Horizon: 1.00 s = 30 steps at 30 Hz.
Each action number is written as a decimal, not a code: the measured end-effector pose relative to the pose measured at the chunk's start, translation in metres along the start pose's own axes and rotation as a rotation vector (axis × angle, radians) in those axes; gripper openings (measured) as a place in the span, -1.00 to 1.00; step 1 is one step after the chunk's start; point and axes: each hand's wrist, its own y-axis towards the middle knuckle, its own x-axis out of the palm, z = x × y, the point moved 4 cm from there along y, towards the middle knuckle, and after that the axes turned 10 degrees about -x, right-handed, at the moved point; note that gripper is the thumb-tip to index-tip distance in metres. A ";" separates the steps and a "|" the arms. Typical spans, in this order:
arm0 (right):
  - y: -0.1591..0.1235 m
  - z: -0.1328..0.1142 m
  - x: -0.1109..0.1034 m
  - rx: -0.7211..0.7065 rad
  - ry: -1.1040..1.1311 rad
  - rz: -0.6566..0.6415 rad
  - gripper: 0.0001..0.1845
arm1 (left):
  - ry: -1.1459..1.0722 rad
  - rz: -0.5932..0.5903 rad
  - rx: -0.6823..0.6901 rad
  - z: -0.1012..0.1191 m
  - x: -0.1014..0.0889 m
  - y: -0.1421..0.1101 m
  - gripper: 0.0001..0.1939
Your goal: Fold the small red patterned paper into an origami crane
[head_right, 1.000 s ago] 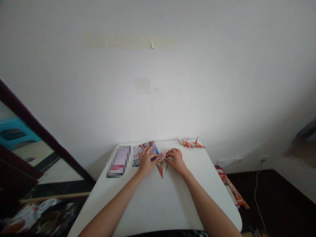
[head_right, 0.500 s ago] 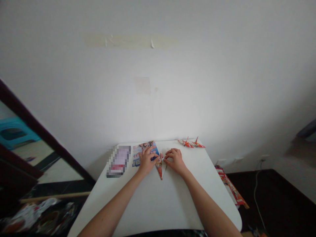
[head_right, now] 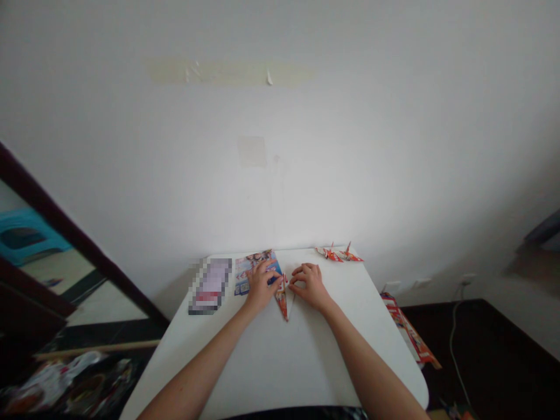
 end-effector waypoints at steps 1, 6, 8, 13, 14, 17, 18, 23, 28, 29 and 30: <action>0.000 0.000 0.000 -0.002 -0.002 -0.006 -0.94 | -0.002 -0.002 -0.011 0.000 0.000 0.001 -0.93; 0.000 -0.004 -0.001 -0.010 -0.011 -0.035 -0.95 | -0.033 0.004 -0.019 0.000 -0.001 0.003 -0.92; 0.000 -0.005 -0.001 -0.012 -0.015 -0.037 -0.95 | -0.048 0.018 -0.008 0.000 -0.001 0.003 -0.92; 0.000 -0.005 -0.001 -0.017 -0.022 -0.046 -0.96 | -0.065 0.033 -0.014 -0.002 0.000 0.003 -0.94; -0.001 -0.005 -0.001 -0.017 -0.021 -0.049 -0.96 | -0.066 0.029 -0.019 -0.002 0.001 0.004 -0.94; -0.001 -0.006 0.000 -0.014 -0.026 -0.059 -0.96 | -0.060 0.011 -0.036 -0.005 0.001 0.005 -0.94; -0.002 -0.007 0.000 -0.013 -0.028 -0.062 -0.96 | -0.058 0.006 -0.039 -0.005 0.002 0.006 -0.94; -0.002 -0.008 0.001 -0.005 -0.035 -0.068 -0.97 | -0.069 0.028 -0.028 -0.005 0.001 0.006 -0.92; -0.002 -0.006 0.002 -0.013 -0.034 -0.060 -0.95 | -0.069 0.038 -0.004 -0.004 0.000 0.007 -0.92; -0.001 -0.005 0.003 -0.013 -0.031 -0.051 -0.95 | -0.065 0.033 -0.007 -0.004 0.000 0.007 -0.93; -0.001 -0.004 0.003 -0.010 -0.029 -0.036 -0.95 | -0.058 0.028 -0.013 -0.004 -0.001 0.007 -0.93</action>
